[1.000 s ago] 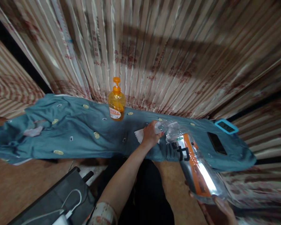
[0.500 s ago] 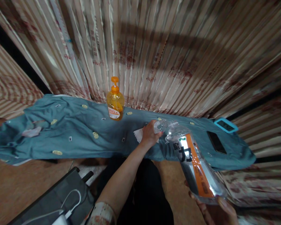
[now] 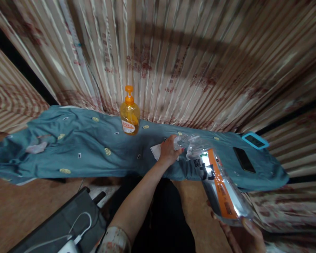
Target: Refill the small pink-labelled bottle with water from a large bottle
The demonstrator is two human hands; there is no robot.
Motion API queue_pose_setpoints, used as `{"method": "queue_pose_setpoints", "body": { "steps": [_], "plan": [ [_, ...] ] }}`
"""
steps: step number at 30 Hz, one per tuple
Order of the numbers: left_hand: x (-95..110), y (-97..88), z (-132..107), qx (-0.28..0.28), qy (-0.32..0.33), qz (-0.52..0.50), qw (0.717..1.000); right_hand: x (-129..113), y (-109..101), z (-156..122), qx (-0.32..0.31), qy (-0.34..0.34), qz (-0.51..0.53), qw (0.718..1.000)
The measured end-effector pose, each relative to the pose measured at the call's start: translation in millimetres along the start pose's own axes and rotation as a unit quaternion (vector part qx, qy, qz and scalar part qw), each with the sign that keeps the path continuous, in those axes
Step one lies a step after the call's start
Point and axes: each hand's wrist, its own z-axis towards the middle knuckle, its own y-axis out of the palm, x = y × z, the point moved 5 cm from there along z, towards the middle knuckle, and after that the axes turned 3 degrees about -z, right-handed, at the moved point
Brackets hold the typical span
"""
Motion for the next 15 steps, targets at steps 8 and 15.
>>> {"method": "queue_pose_setpoints", "body": {
  "steps": [8,15],
  "plan": [
    [3,-1.0,0,0.001,0.001,-0.001,1.000,5,-11,5,0.014,0.003,0.007,1.000],
    [1,-0.2,1,0.000,-0.012,-0.001,1.000,-4,3,-2,0.028,-0.017,0.032,0.999]
  ]
}}
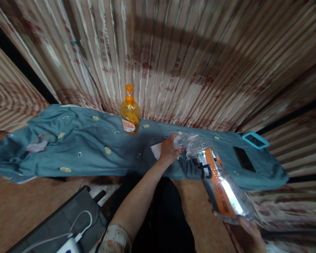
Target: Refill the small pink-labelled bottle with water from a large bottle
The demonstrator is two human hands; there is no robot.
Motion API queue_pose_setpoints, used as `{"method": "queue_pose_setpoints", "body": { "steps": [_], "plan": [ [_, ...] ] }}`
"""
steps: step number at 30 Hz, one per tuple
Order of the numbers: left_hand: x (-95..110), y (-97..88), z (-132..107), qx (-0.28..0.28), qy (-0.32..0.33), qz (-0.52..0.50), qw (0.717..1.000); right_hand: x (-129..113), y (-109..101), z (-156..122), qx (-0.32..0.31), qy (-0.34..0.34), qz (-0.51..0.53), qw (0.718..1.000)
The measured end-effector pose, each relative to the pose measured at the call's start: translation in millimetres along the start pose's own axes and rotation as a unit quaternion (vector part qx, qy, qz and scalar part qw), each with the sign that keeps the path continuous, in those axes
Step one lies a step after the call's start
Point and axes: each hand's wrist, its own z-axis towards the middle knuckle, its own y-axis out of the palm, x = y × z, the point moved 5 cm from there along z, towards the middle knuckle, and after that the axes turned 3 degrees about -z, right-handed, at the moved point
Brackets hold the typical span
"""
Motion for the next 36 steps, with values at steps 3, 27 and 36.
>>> {"method": "queue_pose_setpoints", "body": {
  "steps": [3,27,36],
  "plan": [
    [1,-0.2,0,0.001,0.005,0.000,1.000,-1,2,-3,0.010,0.002,0.010,1.000],
    [2,-0.8,-1,0.000,0.002,0.000,1.000,-3,-3,-9,0.016,-0.036,-0.087,0.995],
    [1,0.6,0,0.000,-0.005,0.006,1.000,2,-10,-1,0.013,-0.099,-0.133,0.986]
  ]
}}
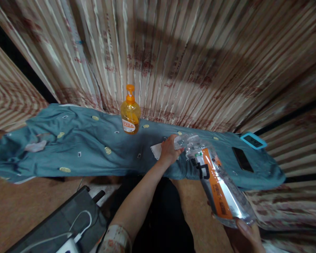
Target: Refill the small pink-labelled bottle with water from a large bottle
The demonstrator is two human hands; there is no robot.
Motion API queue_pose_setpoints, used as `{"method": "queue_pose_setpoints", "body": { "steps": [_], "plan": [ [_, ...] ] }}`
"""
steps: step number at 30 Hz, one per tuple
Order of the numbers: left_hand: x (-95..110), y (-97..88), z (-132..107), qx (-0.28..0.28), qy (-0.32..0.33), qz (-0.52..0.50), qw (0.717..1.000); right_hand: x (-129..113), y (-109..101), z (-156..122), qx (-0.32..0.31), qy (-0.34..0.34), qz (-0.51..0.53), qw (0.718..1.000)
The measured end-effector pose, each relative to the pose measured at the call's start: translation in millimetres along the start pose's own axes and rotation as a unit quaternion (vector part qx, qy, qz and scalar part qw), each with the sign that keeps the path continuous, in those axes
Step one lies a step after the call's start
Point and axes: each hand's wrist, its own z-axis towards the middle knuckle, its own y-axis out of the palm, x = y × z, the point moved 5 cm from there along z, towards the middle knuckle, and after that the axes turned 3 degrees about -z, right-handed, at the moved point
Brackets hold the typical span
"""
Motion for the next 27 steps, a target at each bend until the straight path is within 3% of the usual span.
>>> {"method": "queue_pose_setpoints", "body": {
  "steps": [5,14,27],
  "plan": [
    [-1,0.1,1,0.003,0.000,0.002,1.000,3,-3,2,0.008,-0.009,0.003,1.000],
    [1,-2.6,1,0.003,0.001,0.002,1.000,-14,22,-11,-0.022,0.040,0.052,0.998],
    [0,-3.1,1,0.006,-0.013,-0.009,1.000,-27,34,-17,-0.014,0.002,0.061,0.998]
  ]
}}
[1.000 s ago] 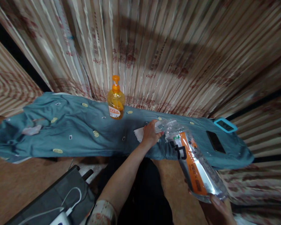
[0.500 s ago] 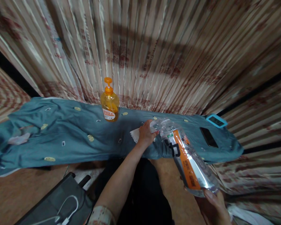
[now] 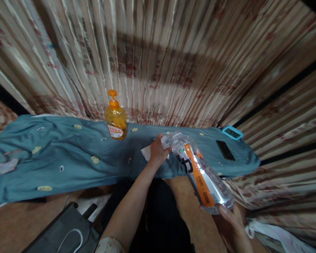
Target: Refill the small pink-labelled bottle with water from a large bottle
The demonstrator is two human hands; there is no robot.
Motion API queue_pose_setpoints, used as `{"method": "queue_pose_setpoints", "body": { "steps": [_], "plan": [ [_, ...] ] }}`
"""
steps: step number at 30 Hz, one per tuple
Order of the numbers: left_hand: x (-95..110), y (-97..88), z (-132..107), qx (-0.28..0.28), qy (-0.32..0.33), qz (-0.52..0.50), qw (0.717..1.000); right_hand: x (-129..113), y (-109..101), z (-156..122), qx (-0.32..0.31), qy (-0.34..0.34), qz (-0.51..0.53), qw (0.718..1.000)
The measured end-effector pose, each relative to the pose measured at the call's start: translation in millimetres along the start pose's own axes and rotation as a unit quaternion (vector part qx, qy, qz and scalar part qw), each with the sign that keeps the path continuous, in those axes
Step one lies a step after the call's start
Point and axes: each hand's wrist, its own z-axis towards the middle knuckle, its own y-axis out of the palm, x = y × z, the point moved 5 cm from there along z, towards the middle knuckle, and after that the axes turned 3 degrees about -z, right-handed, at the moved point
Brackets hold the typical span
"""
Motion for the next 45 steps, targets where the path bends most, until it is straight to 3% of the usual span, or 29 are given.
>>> {"method": "queue_pose_setpoints", "body": {
  "steps": [6,14,25,45],
  "plan": [
    [0,1.0,0,0.006,0.014,-0.007,1.000,-6,4,-1,0.000,-0.014,-0.051,0.999],
    [1,0.2,-1,0.000,0.003,0.003,1.000,1,0,0,0.013,0.000,-0.028,1.000],
    [0,1.1,-2,0.006,0.003,-0.017,1.000,10,-1,-2,-0.016,0.068,0.028,0.997],
    [5,-2.5,-4,-0.004,0.010,-0.015,1.000,6,3,-1,-0.026,0.058,0.018,0.998]
  ]
}}
